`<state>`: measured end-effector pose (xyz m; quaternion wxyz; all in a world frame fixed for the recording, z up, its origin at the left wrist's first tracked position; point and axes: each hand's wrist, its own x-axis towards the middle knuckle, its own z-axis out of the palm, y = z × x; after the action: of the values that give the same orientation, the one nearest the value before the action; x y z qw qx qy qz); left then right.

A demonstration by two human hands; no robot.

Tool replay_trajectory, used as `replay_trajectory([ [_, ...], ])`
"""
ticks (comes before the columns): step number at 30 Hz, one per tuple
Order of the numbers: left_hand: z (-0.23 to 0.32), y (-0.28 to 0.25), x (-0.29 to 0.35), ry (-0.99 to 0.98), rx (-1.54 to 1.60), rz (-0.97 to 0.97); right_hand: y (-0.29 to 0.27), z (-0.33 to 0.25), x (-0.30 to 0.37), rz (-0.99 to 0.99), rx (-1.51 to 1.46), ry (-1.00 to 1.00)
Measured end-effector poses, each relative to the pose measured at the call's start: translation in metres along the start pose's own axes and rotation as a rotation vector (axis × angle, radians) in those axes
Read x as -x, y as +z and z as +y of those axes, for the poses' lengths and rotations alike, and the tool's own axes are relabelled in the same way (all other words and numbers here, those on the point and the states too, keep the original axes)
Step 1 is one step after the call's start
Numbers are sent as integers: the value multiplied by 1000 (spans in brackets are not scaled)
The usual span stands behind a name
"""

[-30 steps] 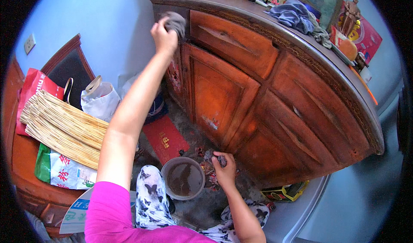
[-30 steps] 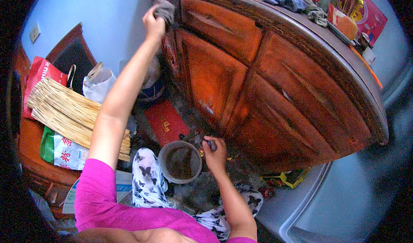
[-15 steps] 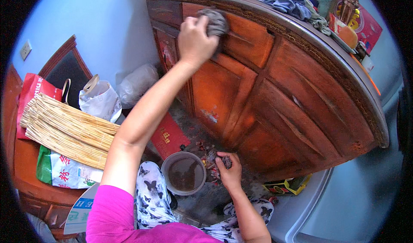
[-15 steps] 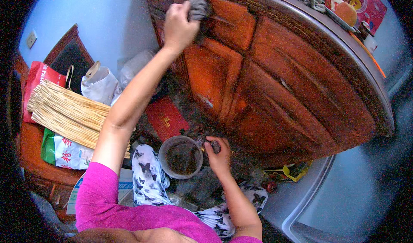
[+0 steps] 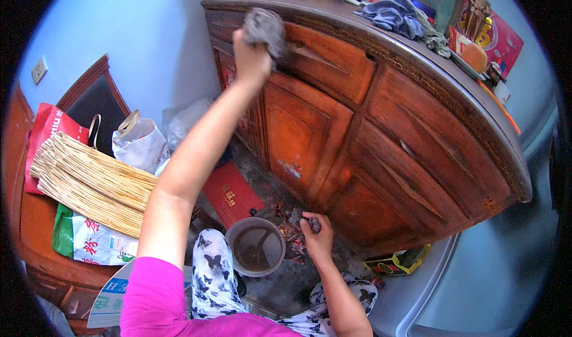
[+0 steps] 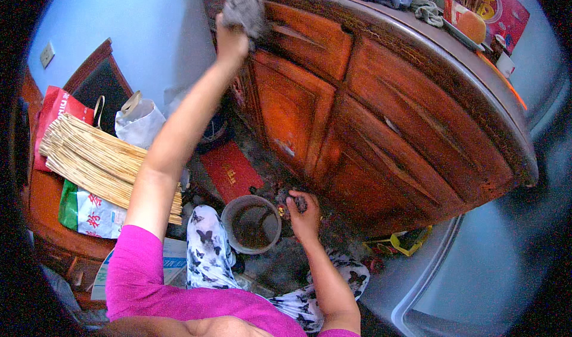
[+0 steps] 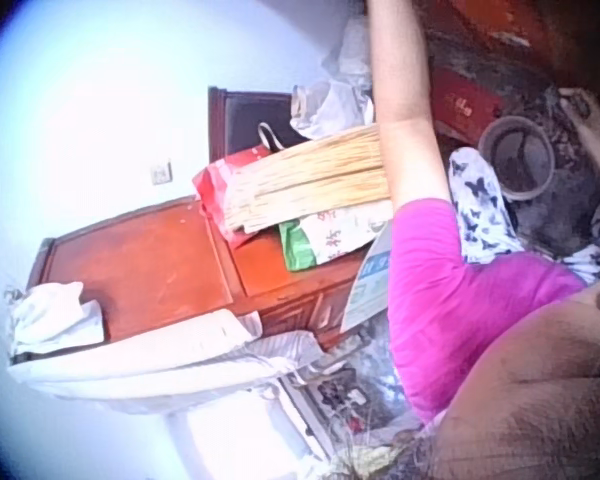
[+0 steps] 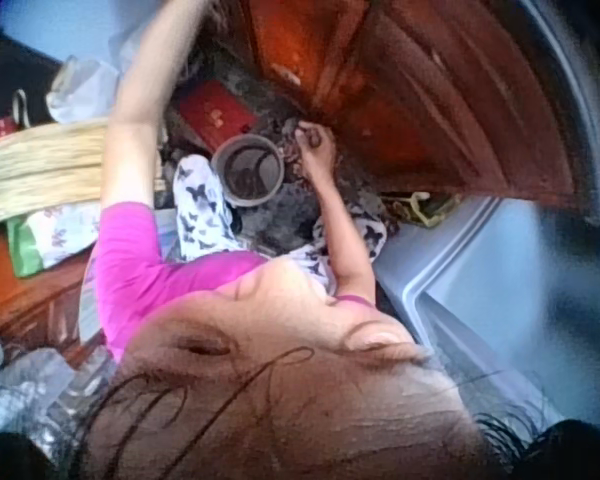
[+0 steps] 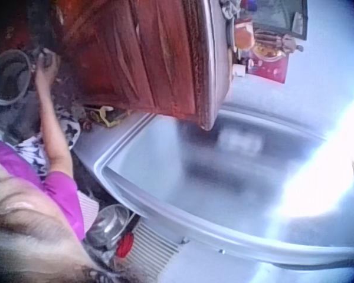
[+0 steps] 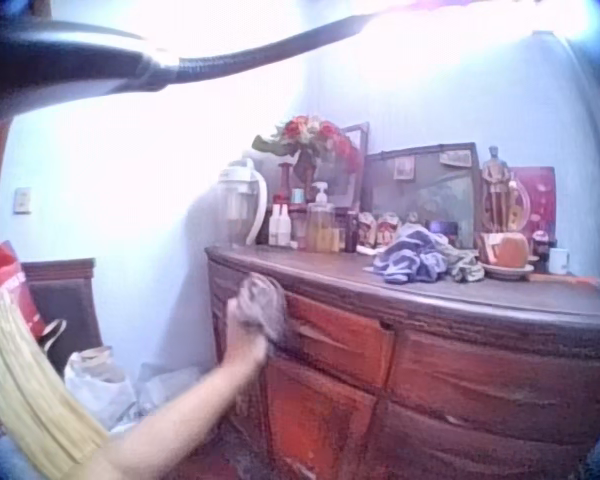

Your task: The person wipes the front of a wooden cabinet with a cloth, repeatedly dipping the cloth into a bucket of water to wet it. The person cleans the cabinet doors and drawers, focusing on different sections throughout the episode.

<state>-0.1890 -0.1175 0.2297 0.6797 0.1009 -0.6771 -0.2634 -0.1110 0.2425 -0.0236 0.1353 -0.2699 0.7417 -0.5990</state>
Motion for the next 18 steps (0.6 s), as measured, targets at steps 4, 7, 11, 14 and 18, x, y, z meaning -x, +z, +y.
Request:
replay_trajectory([
  [4,-21,18,-48,-491,-430,-34,-4,2,4,-6,3,-37],
  [7,7,42,-4,-193,-469,-49,-12,-1,3,24,-3,-38],
  [11,51,38,40,170,-564,-66,-8,-10,11,-2,-13,-4],
  [14,83,36,53,331,-519,-129,4,-13,9,-44,-38,-20],
  [18,126,39,87,435,-241,-348,11,-4,0,-35,14,-43],
])
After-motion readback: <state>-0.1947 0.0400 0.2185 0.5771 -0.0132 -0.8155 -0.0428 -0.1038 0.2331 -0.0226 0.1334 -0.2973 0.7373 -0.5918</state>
